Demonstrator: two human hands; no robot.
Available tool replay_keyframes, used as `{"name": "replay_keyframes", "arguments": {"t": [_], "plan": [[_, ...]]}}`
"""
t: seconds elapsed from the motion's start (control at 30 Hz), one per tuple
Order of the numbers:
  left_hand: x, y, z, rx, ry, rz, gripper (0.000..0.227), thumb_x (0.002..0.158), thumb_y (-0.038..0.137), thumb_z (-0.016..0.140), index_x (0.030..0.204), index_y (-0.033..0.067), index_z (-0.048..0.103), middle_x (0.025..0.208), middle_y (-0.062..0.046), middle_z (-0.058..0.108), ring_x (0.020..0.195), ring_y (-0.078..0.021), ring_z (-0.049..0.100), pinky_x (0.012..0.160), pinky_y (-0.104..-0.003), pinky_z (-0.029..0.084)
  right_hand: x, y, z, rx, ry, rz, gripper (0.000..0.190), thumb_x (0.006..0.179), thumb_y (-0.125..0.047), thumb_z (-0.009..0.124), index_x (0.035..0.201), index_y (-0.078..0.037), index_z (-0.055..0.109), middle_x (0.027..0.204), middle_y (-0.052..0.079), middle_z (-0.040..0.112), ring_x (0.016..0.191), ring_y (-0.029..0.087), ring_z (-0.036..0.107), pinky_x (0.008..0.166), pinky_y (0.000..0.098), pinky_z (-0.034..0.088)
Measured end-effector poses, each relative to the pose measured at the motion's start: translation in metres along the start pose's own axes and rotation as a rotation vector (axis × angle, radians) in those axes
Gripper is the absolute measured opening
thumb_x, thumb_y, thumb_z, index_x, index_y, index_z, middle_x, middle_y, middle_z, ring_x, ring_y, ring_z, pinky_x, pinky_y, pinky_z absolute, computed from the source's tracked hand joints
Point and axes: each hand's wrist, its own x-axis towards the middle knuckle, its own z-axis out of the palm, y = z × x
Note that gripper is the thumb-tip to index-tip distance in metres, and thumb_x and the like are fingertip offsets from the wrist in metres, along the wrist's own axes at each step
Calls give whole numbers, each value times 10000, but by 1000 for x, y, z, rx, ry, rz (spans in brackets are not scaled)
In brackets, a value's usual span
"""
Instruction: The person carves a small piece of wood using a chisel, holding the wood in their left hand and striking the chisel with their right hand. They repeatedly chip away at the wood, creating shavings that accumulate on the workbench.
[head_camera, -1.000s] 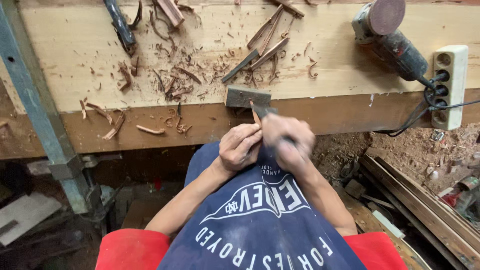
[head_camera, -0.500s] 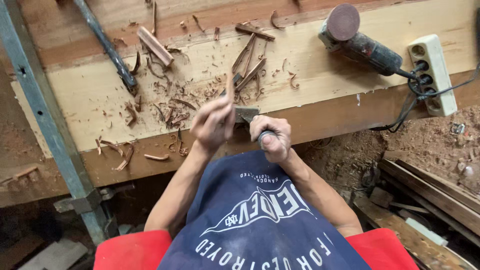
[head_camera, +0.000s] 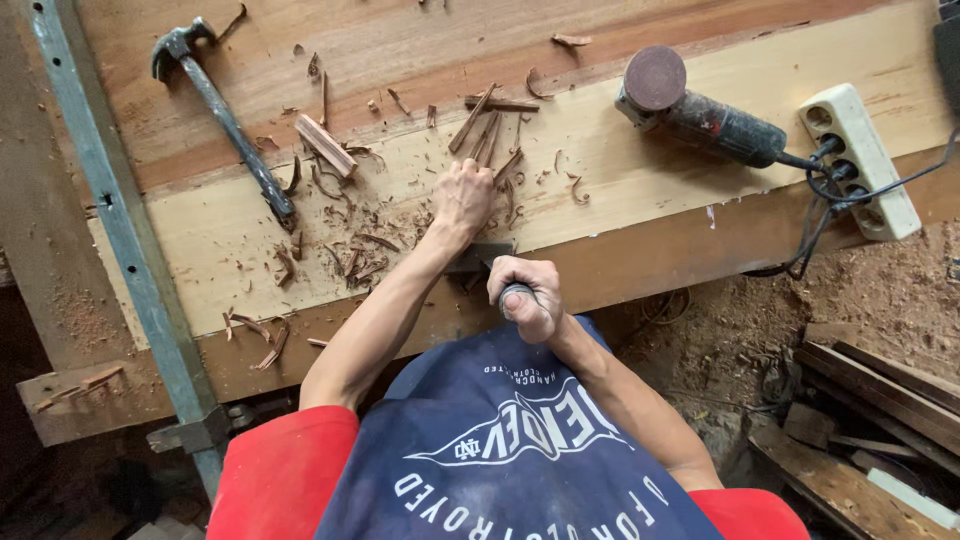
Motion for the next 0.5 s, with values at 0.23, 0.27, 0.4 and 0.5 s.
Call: {"name": "replay_keyframes", "arguments": {"t": [0.23,0.27,0.4,0.5], "plan": [[-35,-18,-27,-1033,55,-302,521,892,106,779,1358,85,547,1011,-84,730,812,-171,735,671,-315,615,1,-2,-1,27,21,-18,492,975,-453,592,790,3,600,754,86,591,639,142,521,595,280,411],[-44,-22,-34,-1267,67,-300,643,884,69,767,1432,112,433,995,-88,734,822,-169,732,688,-313,623,0,-3,0,30,24,0,492,967,-453,591,780,2,599,744,85,586,620,132,508,578,273,399],[-77,-37,-45,-1869,116,-307,942,878,-13,761,1626,156,213,983,-95,728,837,-160,709,707,-310,610,4,-5,2,18,1,-29,515,983,-474,601,786,2,597,743,80,589,628,133,527,587,279,409],[-92,-42,-40,-1995,175,-329,926,893,-24,767,1635,140,239,1009,-90,719,844,-157,703,703,-314,603,6,-8,4,-1,-12,-19,527,976,-482,604,774,4,601,718,73,579,580,120,507,551,271,391]]}}
